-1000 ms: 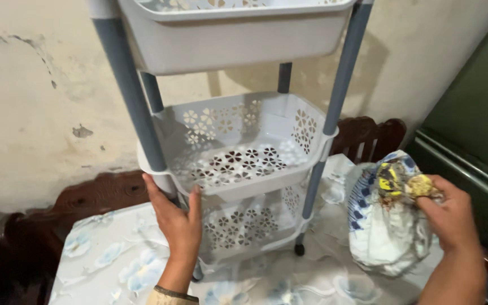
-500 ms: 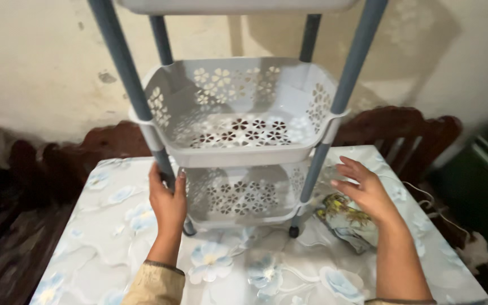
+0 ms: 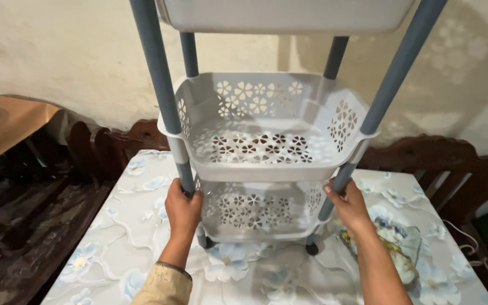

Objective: The person wipes the shelves and frame of a three-tier plastic storage cart with a patterned cloth, then wipes the table surface beneath it. The cart remains in place on the table after cleaning.

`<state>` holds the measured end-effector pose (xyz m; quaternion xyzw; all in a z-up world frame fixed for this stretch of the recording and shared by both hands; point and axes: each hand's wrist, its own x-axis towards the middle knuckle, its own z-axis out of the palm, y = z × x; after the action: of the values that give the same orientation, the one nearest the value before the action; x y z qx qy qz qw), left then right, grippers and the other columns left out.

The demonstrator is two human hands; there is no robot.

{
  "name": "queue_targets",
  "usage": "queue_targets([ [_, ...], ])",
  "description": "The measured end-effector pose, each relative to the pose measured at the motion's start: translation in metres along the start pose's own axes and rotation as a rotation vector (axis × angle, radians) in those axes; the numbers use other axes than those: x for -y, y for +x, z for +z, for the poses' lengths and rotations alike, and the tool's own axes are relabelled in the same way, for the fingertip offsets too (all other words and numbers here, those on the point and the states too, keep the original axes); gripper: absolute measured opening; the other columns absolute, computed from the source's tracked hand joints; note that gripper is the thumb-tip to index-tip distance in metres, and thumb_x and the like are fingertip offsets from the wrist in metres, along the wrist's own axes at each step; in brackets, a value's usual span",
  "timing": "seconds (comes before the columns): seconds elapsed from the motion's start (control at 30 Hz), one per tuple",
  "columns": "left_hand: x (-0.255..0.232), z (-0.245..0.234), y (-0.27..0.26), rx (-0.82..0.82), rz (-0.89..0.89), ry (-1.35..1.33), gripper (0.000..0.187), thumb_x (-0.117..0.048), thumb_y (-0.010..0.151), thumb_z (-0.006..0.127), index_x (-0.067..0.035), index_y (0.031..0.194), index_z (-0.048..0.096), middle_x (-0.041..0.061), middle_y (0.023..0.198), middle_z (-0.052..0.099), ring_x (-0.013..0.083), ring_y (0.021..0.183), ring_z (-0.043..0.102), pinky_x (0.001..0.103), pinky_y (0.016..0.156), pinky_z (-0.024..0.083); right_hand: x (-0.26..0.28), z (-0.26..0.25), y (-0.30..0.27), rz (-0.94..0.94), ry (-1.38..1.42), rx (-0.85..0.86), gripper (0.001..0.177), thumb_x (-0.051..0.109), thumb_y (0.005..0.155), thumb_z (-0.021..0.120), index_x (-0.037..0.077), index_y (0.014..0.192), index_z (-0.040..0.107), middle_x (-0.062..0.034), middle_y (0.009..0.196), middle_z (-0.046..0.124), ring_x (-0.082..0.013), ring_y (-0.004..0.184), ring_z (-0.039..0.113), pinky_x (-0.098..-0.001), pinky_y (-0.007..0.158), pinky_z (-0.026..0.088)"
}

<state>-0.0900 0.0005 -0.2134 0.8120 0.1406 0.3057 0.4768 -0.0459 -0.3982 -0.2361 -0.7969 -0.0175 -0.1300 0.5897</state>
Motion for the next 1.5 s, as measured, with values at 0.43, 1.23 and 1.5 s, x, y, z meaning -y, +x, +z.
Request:
queue_targets([
  [0.43,0.020,-0.068,0.027,-0.214,-0.090,-0.225,0.009,-0.006,0.085,0.067,-0.001,0.089,0.061,0.007,0.069,0.062,0.0165,0.061,0.055,0.034,0.062,0.048,0.031,0.080,-0.003,0.097,0.005,0.196,0.031,0.022,0.090,0.072,0.005,0.114,0.064,-0.0057,0.108,0.076,-0.0176,0.104,0.067,-0.0345,0.093,0.050],
  [1.23,0.067,-0.139,0.063,-0.205,-0.063,-0.185,0.014,-0.003,0.082,0.070,-0.002,0.094,0.063,0.008,0.068,0.060,0.0165,0.062,0.054,0.034,0.060,0.048,0.259,0.112,-0.021,-0.404,-0.676,0.530,0.029,0.037,0.087,0.068,0.013,0.099,0.079,-0.0064,0.084,0.080,-0.0242,0.078,0.074,-0.0379,0.072,0.059],
  [1.5,0.061,-0.149,0.061,-0.203,-0.003,-0.072,0.025,-0.009,0.080,0.073,-0.004,0.101,0.059,0.016,0.078,0.067,0.0297,0.068,0.067,0.040,0.065,0.052,0.311,0.362,0.093,-0.476,-0.932,0.986,0.059,-0.006,0.086,0.043,0.019,0.136,0.063,-0.0106,0.138,0.062,-0.0298,0.122,0.062,-0.0402,0.106,0.049],
])
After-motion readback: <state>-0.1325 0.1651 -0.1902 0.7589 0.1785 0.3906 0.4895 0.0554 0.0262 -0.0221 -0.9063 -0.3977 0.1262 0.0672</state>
